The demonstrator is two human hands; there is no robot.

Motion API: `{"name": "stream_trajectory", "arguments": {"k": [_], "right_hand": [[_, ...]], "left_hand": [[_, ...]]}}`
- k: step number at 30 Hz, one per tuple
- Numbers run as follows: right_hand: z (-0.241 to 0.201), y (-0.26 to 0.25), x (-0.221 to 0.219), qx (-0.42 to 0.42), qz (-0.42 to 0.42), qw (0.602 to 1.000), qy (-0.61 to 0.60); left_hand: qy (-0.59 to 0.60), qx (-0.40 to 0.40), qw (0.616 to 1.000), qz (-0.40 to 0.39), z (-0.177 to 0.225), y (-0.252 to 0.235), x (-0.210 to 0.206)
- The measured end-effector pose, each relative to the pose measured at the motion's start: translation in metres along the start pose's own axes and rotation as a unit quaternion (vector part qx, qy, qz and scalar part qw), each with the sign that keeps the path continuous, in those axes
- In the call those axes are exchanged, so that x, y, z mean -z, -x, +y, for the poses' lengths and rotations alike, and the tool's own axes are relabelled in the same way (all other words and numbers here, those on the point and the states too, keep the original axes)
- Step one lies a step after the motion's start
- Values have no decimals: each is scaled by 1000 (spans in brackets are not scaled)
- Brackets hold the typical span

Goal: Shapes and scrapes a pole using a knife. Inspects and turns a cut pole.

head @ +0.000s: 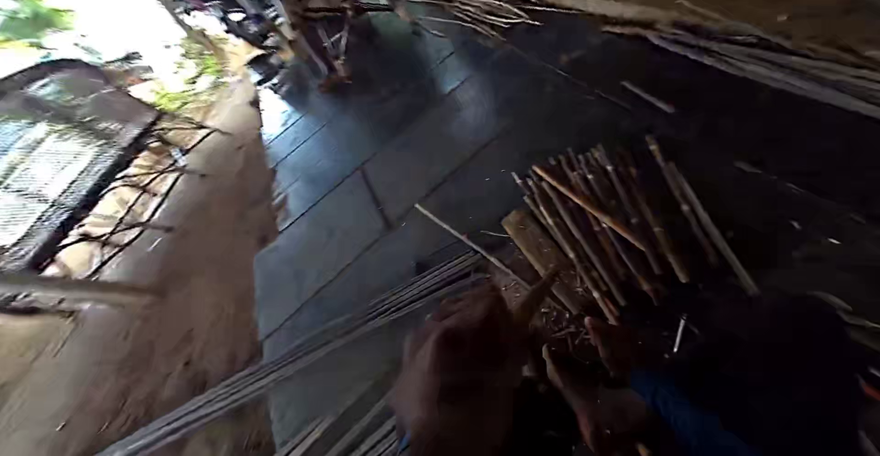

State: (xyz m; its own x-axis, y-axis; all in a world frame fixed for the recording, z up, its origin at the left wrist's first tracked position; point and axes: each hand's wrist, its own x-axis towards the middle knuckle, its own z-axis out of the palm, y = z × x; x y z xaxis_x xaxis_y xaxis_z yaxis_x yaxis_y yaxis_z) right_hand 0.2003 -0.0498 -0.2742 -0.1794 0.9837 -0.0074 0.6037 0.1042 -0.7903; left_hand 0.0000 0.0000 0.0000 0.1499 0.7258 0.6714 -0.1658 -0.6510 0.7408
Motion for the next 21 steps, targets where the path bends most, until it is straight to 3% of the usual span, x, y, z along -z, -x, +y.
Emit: {"name": "stream_trajectory", "arguments": {"k": [2, 3, 4, 5, 7, 9, 12, 15, 18, 21], "right_hand": [[33, -7, -12, 19, -25, 998, -47], [23, -5, -5, -47, -88, 994, -49], [14, -4, 1, -127, -152, 979, -52], [6, -5, 7, -162, -174, 970, -52], [7, -9, 9, -107, -126, 985, -38], [10, -4, 3, -35, -82, 995, -32], [19, -4, 0, -131, -150, 979, -37], [12, -15, 12, -64, -143, 987, -30], [27, -1, -6, -146, -150, 977, -46], [19, -19, 13, -84, -163, 983, -15]], "left_hand": [[-3, 24, 999, 45, 3, -12, -16], [5, 28, 992, 121, 6, -18, -37], [25, 25, 989, 141, 6, -16, -40], [35, 25, 998, 45, 3, -7, -14], [43, -11, 997, -64, -17, 0, 24], [22, -26, 997, -66, -21, 1, 23], [9, -44, 997, -58, -18, -7, 5], [25, -54, 996, -69, -24, -15, 6], [67, -28, 995, -68, -18, -12, 5], [85, -22, 993, -73, -21, -18, 6]]}}
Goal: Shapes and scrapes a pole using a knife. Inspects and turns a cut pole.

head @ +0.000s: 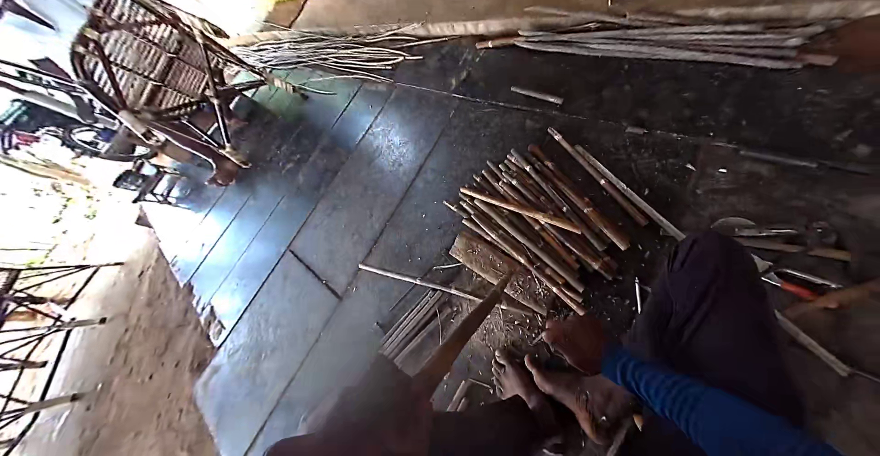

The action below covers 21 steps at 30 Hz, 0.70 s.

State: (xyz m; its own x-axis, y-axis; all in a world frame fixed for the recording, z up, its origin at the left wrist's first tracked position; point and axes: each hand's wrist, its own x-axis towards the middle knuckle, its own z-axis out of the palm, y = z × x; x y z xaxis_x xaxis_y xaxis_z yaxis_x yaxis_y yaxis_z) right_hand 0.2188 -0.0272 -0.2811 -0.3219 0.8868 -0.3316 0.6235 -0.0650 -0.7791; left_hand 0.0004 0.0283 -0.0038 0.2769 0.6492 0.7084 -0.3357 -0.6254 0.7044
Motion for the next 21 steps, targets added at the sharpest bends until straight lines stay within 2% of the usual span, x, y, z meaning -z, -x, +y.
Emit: {"name": "stream_trajectory", "arguments": {"k": [2, 4, 6, 7, 8, 9, 10, 11, 12, 13, 14, 15, 16, 17, 19, 21], "right_hand": [[-4, 8, -12, -19, -36, 999, -13], [6, 2, -19, -32, 9, 999, -22], [-12, 2, 1, 7, 24, 1000, 1], [-32, 10, 14, -18, -22, 1000, 4], [-59, 19, 30, -77, -105, 991, -11], [-68, 22, 37, -104, -149, 983, -11], [-53, 23, 25, -58, -89, 994, 18], [-14, 11, -8, 63, 89, 993, 48], [6, -1, -17, 87, 108, 990, 33], [21, -6, -25, 83, 93, 992, 23], [31, -4, -42, 39, 64, 997, -2], [36, -2, -51, -39, 29, 998, -29], [33, -6, -43, -103, -3, 994, -42], [21, -10, -30, -118, -20, 992, -40], [-4, -10, 0, -56, -28, 998, 0], [1, -1, -20, -52, -29, 998, -9]], "left_hand": [[-4, 14, 1000, -1, 9, 6, -1], [10, -1, 1000, 1, 6, 5, -1], [23, -4, 1000, -7, 2, 5, 6], [21, 2, 1000, -11, 4, 9, 8], [15, 4, 1000, -6, 8, 14, 8], [11, 5, 1000, -7, 10, 15, 8], [15, 8, 1000, -12, 10, 13, 8], [20, 12, 1000, -14, 8, 9, 8], [23, 10, 1000, -6, 5, 8, 7], [21, 6, 1000, 5, 4, 9, 6], [9, 3, 1000, 22, 7, 14, 4], [2, -5, 999, 38, 9, 16, 1], [3, -16, 999, 48, 6, 13, -1], [-1, -18, 999, 40, 4, 9, 2], [-2, -10, 1000, 18, 0, 8, 13], [3, -11, 999, 34, 5, 20, 16]]}}
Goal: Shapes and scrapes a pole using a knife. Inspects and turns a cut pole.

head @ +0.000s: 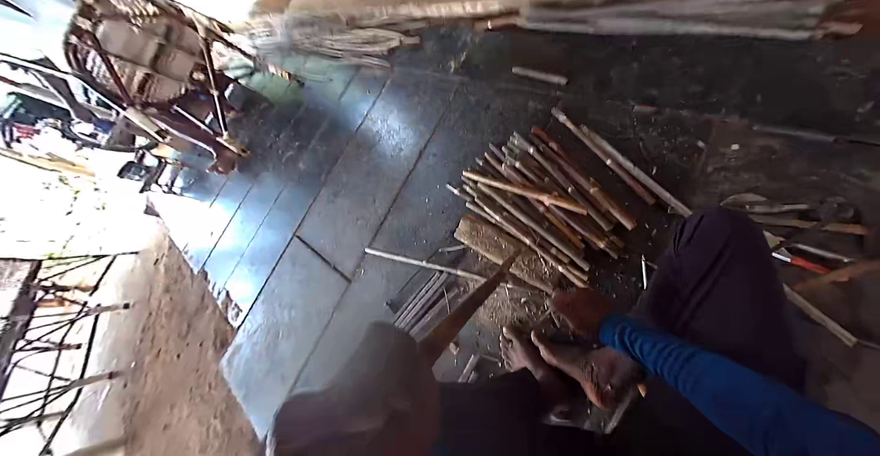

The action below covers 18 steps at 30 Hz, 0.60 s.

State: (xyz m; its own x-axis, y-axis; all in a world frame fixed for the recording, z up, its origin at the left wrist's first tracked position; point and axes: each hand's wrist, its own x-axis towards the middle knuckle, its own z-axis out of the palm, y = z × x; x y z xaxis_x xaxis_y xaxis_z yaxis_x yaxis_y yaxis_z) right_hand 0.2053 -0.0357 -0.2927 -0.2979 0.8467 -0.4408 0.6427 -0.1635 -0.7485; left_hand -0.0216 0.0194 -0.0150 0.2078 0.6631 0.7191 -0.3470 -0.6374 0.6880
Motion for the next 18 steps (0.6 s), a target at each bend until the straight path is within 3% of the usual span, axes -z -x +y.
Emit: {"name": "stream_trajectory", "arguments": {"k": [2, 4, 6, 7, 10, 12, 14, 17, 18], "right_hand": [[18, -8, -11, -28, 34, 999, -7], [3, -10, 9, 16, 29, 999, -1], [3, -9, 7, 20, 3, 1000, -10], [10, -10, -8, -1, 8, 1000, -14], [-1, -16, 10, -17, 7, 1000, 7], [-20, -3, 28, -47, -59, 997, -21], [0, -4, 4, -88, -26, 994, -56], [2, -12, 9, 13, 31, 999, -16], [-1, -9, 10, 39, 34, 999, -4]], "left_hand": [[-1, -9, 1000, -6, -1, -3, -4], [-29, 31, 999, -12, 5, -16, -20], [-93, 38, 990, 95, 11, -26, -69], [-99, 4, 988, 115, 9, -28, -76], [-54, -51, 997, 6, -3, -18, -16], [-11, -47, 998, 27, -6, -11, -8], [14, -32, 998, 60, -1, -9, -13], [-19, -12, 1000, 7, -3, -15, -4], [-22, -8, 999, 23, -2, -14, -9]]}}
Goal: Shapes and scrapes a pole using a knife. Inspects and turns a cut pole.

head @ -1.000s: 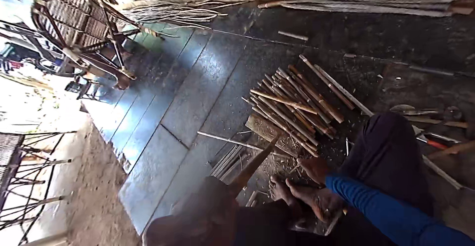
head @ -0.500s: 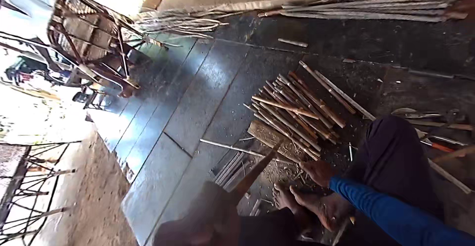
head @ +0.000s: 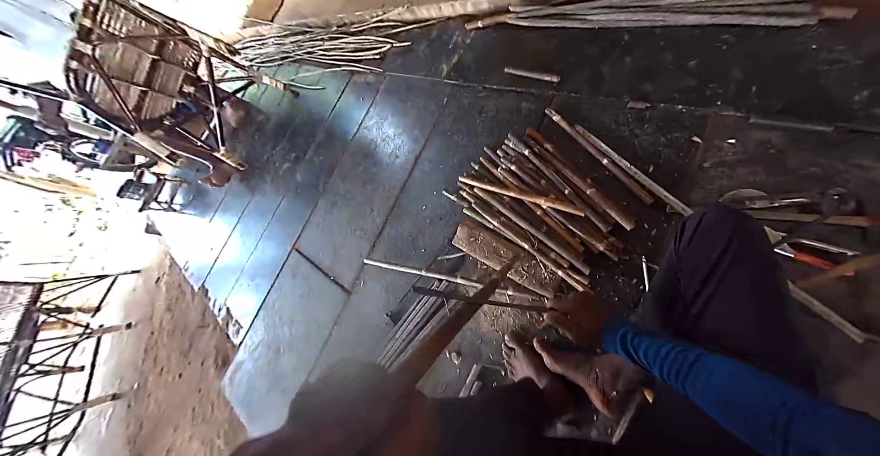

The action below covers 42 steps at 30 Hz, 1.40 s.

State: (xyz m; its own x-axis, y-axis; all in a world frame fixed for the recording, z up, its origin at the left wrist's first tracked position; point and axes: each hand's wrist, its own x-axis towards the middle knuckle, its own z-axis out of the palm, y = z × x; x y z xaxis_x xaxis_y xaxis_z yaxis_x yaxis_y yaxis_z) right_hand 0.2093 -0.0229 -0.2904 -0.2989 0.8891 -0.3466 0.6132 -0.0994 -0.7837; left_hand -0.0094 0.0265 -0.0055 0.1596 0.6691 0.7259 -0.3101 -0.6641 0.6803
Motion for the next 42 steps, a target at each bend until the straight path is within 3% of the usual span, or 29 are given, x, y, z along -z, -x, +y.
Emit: {"name": "stream_trajectory", "arguments": {"k": [2, 4, 6, 8, 10, 13, 16, 19, 21, 23, 26, 28, 32, 35, 38, 42], "right_hand": [[-5, 11, -10, -57, -40, 997, -22], [-2, 0, -6, -53, -31, 997, -38], [-2, 0, -7, 0, -10, 999, -42], [12, 2, -29, -56, -12, 997, -52], [19, -3, -27, -99, -6, 994, -34], [4, 0, -5, -15, -15, 1000, -13], [21, -4, -27, -71, 21, 997, -23], [6, -6, -4, 38, 33, 999, -6], [13, 3, -27, 12, 40, 999, -18], [18, -5, -16, -50, 27, 998, 1], [-6, -6, 13, -33, -21, 999, 17], [13, 1, -19, -65, 8, 998, 2], [2, -8, 5, 14, 21, 1000, 9], [18, -6, -23, -47, 14, 998, -33], [-1, -8, 4, 14, 13, 1000, -21], [21, -7, -24, -37, 19, 999, -15]], "left_hand": [[-10, -24, 998, 62, 3, 3, -9], [-2, -31, 1000, 5, -2, -1, 5], [4, -20, 1000, 4, -4, 0, 8], [17, -11, 999, 34, 1, 4, 0], [2, -17, 1000, -3, -1, 0, 3], [13, -4, 1000, -25, -5, 0, 0], [11, -4, 999, -46, -1, 0, 2], [-25, 9, 998, -61, -5, 0, -3], [-18, 16, 999, -45, 4, 9, -8], [-14, 10, 998, -56, -1, 4, -10], [-21, -3, 999, -45, -5, 2, -13], [-27, -7, 999, -31, 0, 6, -17], [-28, 17, 993, -111, -8, 1, 9], [-21, 40, 993, -109, 3, 6, 7], [-8, 35, 995, -95, -4, 4, 8], [-14, 31, 993, -110, 3, 6, 5]]}}
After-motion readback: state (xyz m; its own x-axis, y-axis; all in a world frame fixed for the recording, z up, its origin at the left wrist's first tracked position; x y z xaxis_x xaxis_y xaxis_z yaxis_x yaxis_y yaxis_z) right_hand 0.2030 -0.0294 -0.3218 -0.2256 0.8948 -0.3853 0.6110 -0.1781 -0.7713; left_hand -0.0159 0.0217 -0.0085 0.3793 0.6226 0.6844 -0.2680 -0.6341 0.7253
